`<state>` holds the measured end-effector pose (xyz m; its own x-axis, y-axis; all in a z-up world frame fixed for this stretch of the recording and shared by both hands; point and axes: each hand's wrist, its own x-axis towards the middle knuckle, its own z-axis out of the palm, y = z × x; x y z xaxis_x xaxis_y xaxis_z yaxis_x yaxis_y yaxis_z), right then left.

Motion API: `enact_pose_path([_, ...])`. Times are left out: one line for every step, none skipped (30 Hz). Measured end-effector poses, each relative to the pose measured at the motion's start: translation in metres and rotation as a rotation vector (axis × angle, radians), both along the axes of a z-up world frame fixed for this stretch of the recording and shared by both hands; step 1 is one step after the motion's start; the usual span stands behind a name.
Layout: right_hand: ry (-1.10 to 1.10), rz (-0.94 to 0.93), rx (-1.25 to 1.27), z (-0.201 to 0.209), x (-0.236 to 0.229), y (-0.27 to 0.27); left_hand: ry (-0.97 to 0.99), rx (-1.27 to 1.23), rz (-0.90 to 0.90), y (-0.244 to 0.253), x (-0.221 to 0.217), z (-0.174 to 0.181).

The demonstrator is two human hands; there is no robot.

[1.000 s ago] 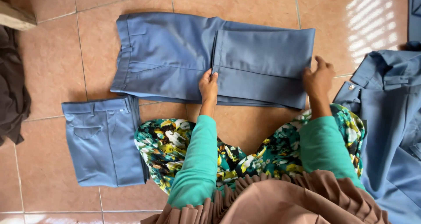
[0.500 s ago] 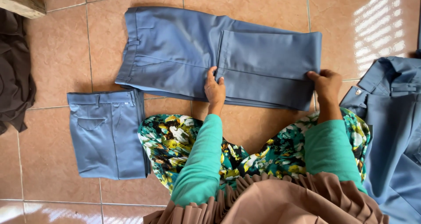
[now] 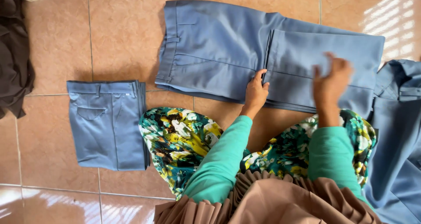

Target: Folding blue trousers into a rectangular shape on the floor in a factory setting.

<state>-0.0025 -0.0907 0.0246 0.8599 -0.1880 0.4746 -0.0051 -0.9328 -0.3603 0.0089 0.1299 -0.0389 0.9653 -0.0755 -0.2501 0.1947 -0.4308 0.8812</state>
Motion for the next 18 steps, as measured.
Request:
enact_pose_path([-0.001,0.006,0.007,0.000,-0.003,0.027,-0.001,0.007,0.006,0.005,0.000,-0.006])
enact_pose_path([0.164,0.026,-0.003,0.001,-0.006,0.056,-0.047,0.092,0.049,0.012,0.000,-0.012])
enact_pose_path([0.328,0.050,-0.015,0.002,-0.009,0.085,-0.094,0.178,0.091,0.020,-0.001,-0.017])
enact_pose_path([0.325,0.064,-0.009,-0.002,-0.012,0.095,-0.096,0.187,0.104,0.039,-0.001,-0.014])
enact_pose_path([0.431,0.105,-0.046,-0.005,-0.015,0.106,-0.299,0.234,0.296,0.058,-0.001,-0.011])
enact_pose_path([0.537,0.142,-0.085,-0.008,-0.019,0.115,-0.503,0.278,0.483,0.076,-0.001,-0.008])
enact_pose_path([0.534,0.150,-0.080,-0.014,-0.018,0.116,-0.506,0.286,0.489,0.107,0.000,-0.006])
enact_pose_path([0.546,0.156,-0.097,-0.019,-0.017,0.113,-0.565,0.369,0.673,0.135,0.002,-0.004])
enact_pose_path([0.557,0.161,-0.113,-0.024,-0.016,0.111,-0.620,0.452,0.857,0.163,0.003,-0.002])
enact_pose_path([0.557,0.164,-0.119,-0.024,-0.017,0.112,-0.618,0.449,0.862,0.180,0.004,0.000])
enact_pose_path([0.550,0.166,-0.111,-0.024,-0.019,0.112,-0.550,0.354,1.000,0.196,0.005,0.002])
enact_pose_path([0.541,0.169,-0.104,-0.024,-0.020,0.113,-0.480,0.254,1.137,0.213,0.007,0.004])
enact_pose_path([0.539,0.173,-0.110,-0.024,-0.023,0.113,-0.479,0.250,1.144,0.222,0.013,-0.004])
enact_pose_path([0.521,0.180,-0.102,-0.023,-0.024,0.114,-0.297,0.057,1.186,0.231,0.020,-0.011])
enact_pose_path([0.502,0.186,-0.093,-0.023,-0.026,0.115,-0.113,-0.137,1.216,0.241,0.027,-0.019])
enact_pose_path([0.499,0.185,-0.099,-0.023,-0.027,0.115,-0.113,-0.144,1.217,0.248,0.039,-0.028])
enact_pose_path([0.484,0.191,-0.102,-0.023,-0.028,0.114,-0.096,-0.183,1.200,0.255,0.051,-0.037])
enact_pose_path([0.472,0.196,-0.103,-0.025,-0.030,0.113,-0.077,-0.220,1.183,0.261,0.061,-0.047])
